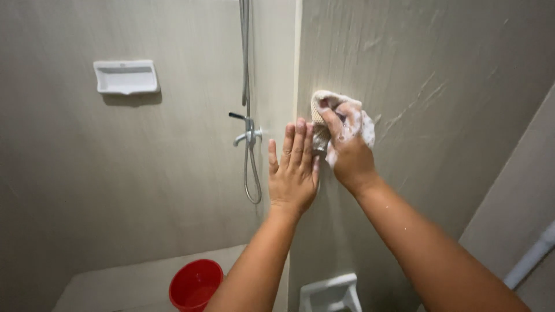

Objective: Scrubbing the bathroom wall with a soapy sponge.

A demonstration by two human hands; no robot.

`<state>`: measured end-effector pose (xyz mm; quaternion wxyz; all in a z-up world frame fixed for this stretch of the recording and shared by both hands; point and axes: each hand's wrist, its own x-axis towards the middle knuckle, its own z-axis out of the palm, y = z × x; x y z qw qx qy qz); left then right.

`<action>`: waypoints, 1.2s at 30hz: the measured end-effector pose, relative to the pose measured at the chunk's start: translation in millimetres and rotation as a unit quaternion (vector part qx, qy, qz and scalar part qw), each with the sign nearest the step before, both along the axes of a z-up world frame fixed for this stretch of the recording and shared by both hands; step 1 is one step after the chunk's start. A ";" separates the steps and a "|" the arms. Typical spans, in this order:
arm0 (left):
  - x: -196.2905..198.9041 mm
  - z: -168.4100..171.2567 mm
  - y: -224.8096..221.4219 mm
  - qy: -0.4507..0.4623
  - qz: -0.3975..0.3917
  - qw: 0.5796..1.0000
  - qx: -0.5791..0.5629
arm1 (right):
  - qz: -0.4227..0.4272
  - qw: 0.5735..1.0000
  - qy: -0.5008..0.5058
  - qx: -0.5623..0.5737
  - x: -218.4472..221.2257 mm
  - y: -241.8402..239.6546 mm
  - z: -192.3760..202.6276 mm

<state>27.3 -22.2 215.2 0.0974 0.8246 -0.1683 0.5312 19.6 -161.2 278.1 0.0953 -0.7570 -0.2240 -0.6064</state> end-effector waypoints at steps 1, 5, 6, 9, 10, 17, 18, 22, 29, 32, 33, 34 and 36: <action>0.1 -10.6 -0.9 0.002 0.000 1.000 0.000 | 0.000 1.000 0.002 0.000 0.9 -2.3 -13.1; -3.3 -56.4 5.0 0.006 0.027 0.999 0.031 | -0.008 1.000 0.023 -0.007 -3.0 -0.9 -61.4; -4.0 -69.5 5.2 0.002 0.034 0.998 0.043 | -0.017 1.000 0.007 -0.020 -4.6 -1.7 -73.2; -7.6 -104.5 10.7 -0.005 0.033 0.998 0.050 | -0.024 0.999 0.021 -0.039 -11.0 -0.5 -109.8; -8.6 -116.8 9.9 0.000 0.034 0.998 0.051 | -0.023 0.999 0.026 -0.038 -10.7 -2.9 -123.4; -22.7 -183.3 16.8 0.031 0.035 0.997 0.066 | -0.013 0.996 0.043 -0.076 -15.8 -10.3 -201.8; -26.0 -189.5 17.5 0.050 0.029 0.996 0.073 | -0.016 0.995 0.037 -0.087 -15.9 -11.9 -210.9; -37.6 -210.4 24.0 0.063 0.041 0.993 0.090 | -0.022 0.993 0.050 -0.109 -20.0 -18.1 -243.2; -63.6 -229.5 19.1 0.099 0.048 0.992 0.067 | 0.023 0.981 0.133 -0.141 -35.3 -20.9 -275.6; -84.3 -205.6 21.3 0.145 0.042 0.987 0.062 | 0.031 0.980 0.170 -0.102 -47.0 -16.3 -275.9; -92.2 -194.1 23.8 0.159 0.053 0.983 0.076 | 0.021 0.982 0.174 -0.076 -50.8 -14.4 -275.0; -94.8 -187.7 26.4 0.163 0.052 0.982 0.077 | 0.021 0.981 0.177 -0.075 -58.9 -7.0 -262.4; -101.5 -173.6 31.4 0.116 0.027 0.993 0.009 | 0.020 0.991 0.118 -0.065 -76.4 7.3 -235.3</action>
